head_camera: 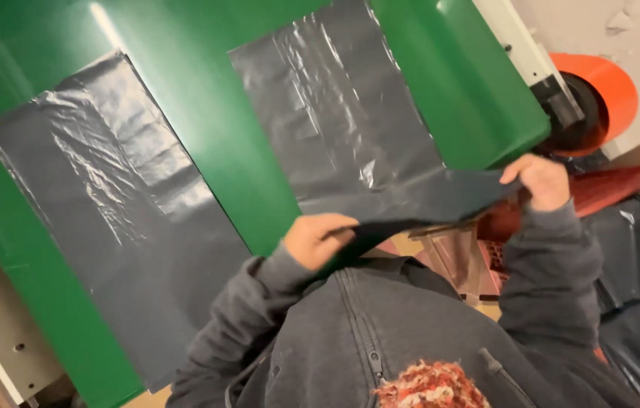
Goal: Folding black plastic bags from a conveyor belt and placing them into a crate.
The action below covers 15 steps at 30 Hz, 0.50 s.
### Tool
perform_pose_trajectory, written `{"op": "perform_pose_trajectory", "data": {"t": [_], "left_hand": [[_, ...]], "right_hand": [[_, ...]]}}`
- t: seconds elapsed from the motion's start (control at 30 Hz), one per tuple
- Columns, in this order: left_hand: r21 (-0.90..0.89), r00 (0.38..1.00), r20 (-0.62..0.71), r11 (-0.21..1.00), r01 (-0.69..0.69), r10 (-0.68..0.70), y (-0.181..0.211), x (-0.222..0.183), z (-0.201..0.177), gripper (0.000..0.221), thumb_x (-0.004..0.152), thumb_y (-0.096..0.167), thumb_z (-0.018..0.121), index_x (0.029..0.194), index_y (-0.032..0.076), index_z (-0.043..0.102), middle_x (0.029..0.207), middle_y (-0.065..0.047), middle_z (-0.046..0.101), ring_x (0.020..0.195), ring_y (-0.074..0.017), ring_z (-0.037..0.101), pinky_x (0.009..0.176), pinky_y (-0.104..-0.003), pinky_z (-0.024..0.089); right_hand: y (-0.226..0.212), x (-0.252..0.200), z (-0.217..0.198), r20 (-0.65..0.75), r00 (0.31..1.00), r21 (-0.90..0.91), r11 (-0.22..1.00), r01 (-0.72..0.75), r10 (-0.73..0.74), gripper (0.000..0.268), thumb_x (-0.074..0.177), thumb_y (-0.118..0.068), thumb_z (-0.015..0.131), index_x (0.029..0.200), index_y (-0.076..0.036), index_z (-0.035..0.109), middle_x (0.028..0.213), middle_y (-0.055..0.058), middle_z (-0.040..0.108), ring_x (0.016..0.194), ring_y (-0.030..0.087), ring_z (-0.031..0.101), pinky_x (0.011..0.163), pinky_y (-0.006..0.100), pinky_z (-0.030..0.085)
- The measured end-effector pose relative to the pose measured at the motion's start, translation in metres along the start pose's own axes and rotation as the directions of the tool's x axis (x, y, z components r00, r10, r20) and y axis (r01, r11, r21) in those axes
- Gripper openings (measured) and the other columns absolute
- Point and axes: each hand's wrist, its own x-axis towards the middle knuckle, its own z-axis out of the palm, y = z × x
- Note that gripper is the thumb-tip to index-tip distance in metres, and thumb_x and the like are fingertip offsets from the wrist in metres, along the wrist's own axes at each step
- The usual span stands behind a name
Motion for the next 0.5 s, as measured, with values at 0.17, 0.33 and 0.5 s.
{"op": "perform_pose_trajectory", "data": {"t": [0.17,0.33,0.5], "left_hand": [[-0.132,0.857,-0.385,0.939,0.318,-0.344,-0.090,0.057,-0.070,0.023,0.107,0.015,0.063,0.101,-0.004,0.072,0.080,-0.016,0.064,0.076,-0.0170,0.058,0.070,-0.035,0.050],[-0.195,0.716,-0.672,0.978,0.077,-0.190,-0.206,0.160,-0.146,0.033,0.102,0.025,0.064,0.119,-0.002,0.069,0.104,-0.006,0.075,0.094,-0.0109,0.065,0.086,-0.030,0.053],[-0.010,0.545,-0.789,0.894,0.448,-0.282,-0.299,0.186,-0.175,0.038,0.100,0.035,0.063,0.112,0.000,0.071,0.101,-0.016,0.077,0.093,-0.0285,0.071,0.084,-0.039,0.054]], "right_hand": [[-0.063,0.179,0.041,0.336,0.937,0.235,0.972,0.015,-0.096,0.047,0.112,-0.044,0.049,0.121,0.000,0.061,0.095,0.016,0.072,0.083,0.027,0.074,0.073,0.035,0.060],[-0.064,0.357,0.135,0.272,0.955,0.006,0.992,-0.127,0.121,0.037,0.110,-0.034,0.063,0.115,0.003,0.062,0.094,0.017,0.074,0.078,0.025,0.074,0.062,0.031,0.055],[-0.020,0.441,0.201,0.191,0.946,-0.316,0.929,-0.193,0.262,0.044,0.093,-0.038,0.077,0.114,-0.001,0.066,0.090,0.016,0.073,0.075,0.023,0.071,0.062,0.036,0.054]]}}
